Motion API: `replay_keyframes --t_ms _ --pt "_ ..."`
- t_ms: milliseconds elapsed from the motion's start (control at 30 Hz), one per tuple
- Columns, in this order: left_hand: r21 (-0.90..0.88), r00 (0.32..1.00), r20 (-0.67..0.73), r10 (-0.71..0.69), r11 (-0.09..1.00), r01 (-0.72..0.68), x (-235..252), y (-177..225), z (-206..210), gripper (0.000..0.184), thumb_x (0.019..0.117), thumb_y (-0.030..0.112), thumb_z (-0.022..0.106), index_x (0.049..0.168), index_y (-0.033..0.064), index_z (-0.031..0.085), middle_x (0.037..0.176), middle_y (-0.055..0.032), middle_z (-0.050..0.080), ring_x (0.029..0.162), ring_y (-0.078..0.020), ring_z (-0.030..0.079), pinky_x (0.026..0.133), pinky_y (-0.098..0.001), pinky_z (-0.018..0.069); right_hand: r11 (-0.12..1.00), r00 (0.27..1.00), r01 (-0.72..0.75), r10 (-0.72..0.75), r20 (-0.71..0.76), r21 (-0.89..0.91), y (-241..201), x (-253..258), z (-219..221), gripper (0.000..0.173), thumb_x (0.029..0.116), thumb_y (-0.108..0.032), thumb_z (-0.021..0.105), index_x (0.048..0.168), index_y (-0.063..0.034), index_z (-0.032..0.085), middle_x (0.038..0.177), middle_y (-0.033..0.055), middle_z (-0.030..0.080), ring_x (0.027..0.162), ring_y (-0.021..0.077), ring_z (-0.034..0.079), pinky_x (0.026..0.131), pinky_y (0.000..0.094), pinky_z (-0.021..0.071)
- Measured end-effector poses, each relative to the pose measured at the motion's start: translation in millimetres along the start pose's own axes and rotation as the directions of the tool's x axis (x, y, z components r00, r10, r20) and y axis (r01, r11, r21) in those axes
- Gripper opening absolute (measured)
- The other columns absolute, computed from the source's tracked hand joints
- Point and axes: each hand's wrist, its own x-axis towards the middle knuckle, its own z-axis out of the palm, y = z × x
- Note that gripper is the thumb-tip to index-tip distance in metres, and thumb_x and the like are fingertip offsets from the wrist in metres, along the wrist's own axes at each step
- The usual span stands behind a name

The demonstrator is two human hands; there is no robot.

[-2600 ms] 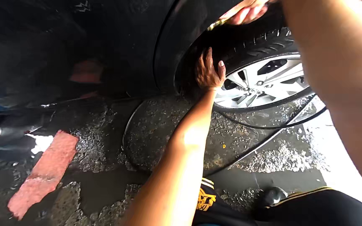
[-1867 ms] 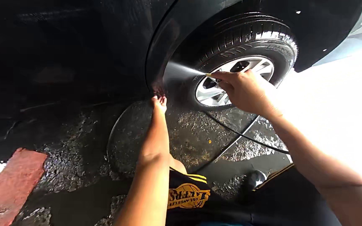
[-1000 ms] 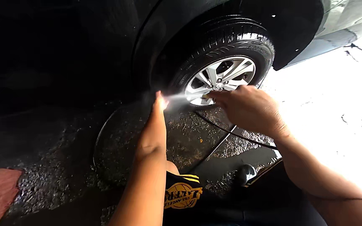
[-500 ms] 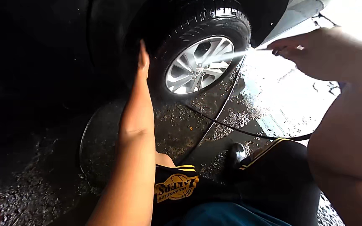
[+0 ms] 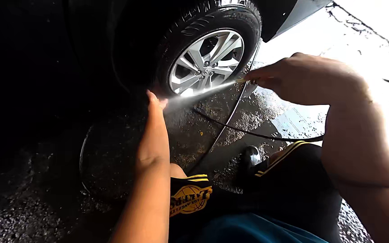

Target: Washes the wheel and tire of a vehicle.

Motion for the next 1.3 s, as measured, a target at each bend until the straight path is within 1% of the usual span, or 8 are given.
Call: replay_keyframes --t_ms 233,367,433,533,667,933,1133,1300 --pt "0.022 0.997 0.002 -0.076 0.997 0.076 -8 -12 -11 0.081 0.1043 0.068 0.022 0.163 0.0134 0.012 0.166 -0.02 0.023 0.145 -0.0376 0.04 0.11 -0.0554 0.0451 0.987 0.984 -0.162 0.163 0.068 -0.018 30 5 4 0.03 0.1083 -0.023 0.05 0.128 -0.0282 0.072 0.094 0.0115 0.074 0.084 0.0346 0.069 0.073 0.0615 0.0518" --pt "0.335 0.965 -0.023 0.261 0.911 -0.238 -28 32 8 0.079 0.1068 0.064 0.02 0.162 0.007 0.023 0.165 -0.0206 0.028 0.148 -0.0333 0.035 0.117 -0.0527 0.0346 0.927 0.928 -0.372 0.373 -0.011 0.048 101 -7 7 0.027 0.1076 -0.02 0.053 0.125 -0.0184 0.074 0.1 0.0253 0.071 0.091 0.0484 0.067 0.075 0.0727 0.0473" --pt "0.489 0.803 0.157 0.575 0.661 -0.569 -44 63 29 0.07 0.1109 0.051 0.021 0.162 0.004 0.024 0.167 -0.0204 0.025 0.155 -0.0305 0.024 0.126 -0.0484 0.0208 0.939 0.94 -0.332 0.337 -0.045 0.095 105 -13 9 0.027 0.1086 -0.024 0.052 0.125 -0.02 0.073 0.088 0.0194 0.07 0.072 0.0366 0.064 0.062 0.0613 0.0481" --pt "0.345 0.315 0.519 0.795 0.143 -0.928 -58 95 81 0.06 0.1119 0.035 0.023 0.153 -0.0042 0.041 0.161 -0.0201 0.039 0.153 -0.0243 0.032 0.127 -0.0355 0.0197 0.989 0.98 -0.086 0.106 -0.168 0.123 43 -13 3 0.032 0.1089 -0.024 0.048 0.132 -0.0272 0.07 0.103 0.01 0.075 0.091 0.0306 0.071 0.078 0.0609 0.0523" --pt "-0.115 -0.026 0.635 0.772 0.061 -0.991 -90 125 151 0.051 0.11 0.018 0.026 0.122 -0.0117 0.066 0.128 -0.0209 0.069 0.13 -0.022 0.061 0.118 -0.0352 0.0408 0.99 0.922 -0.05 0.097 -0.376 0.133 24 -31 -29 0.037 0.1101 -0.029 0.041 0.141 -0.0333 0.062 0.114 0.0102 0.073 0.093 0.0293 0.071 0.078 0.0604 0.053" --pt "0.32 0.168 0.811 0.561 -0.184 -0.929 -87 166 164 0.054 0.1122 0.033 0.028 0.147 -0.0006 0.052 0.159 -0.0208 0.042 0.151 -0.0297 0.037 0.125 -0.0429 0.0266 0.664 0.708 -0.561 0.694 -0.129 0.494 215 -62 12 0.03 0.1102 -0.021 0.048 0.133 -0.0201 0.067 0.084 0.0146 0.062 0.054 0.0214 0.045 0.051 0.0448 0.0415" --pt "0.123 0.043 0.913 0.406 -0.172 -0.977 -110 170 225 0.054 0.1125 0.028 0.024 0.152 -0.0026 0.045 0.159 -0.0222 0.041 0.153 -0.0299 0.034 0.127 -0.0413 0.0235 0.893 0.883 -0.245 0.367 -0.293 0.378 107 -43 -83 0.034 0.111 -0.026 0.045 0.139 -0.0304 0.064 0.073 0.0061 0.059 0.047 0.0137 0.046 0.043 0.0331 0.0411" --pt "0.258 0.32 0.711 0.626 0.191 -0.947 -74 186 197 0.052 0.1126 0.025 0.023 0.15 -0.0032 0.046 0.155 -0.0212 0.047 0.148 -0.0265 0.04 0.125 -0.0385 0.0276 0.998 0.938 -0.018 0.036 -0.345 0.053 48 -8 -126 0.033 0.1101 -0.031 0.045 0.135 -0.0336 0.066 0.073 0.0013 0.061 0.051 0.0133 0.05 0.047 0.0393 0.0437"
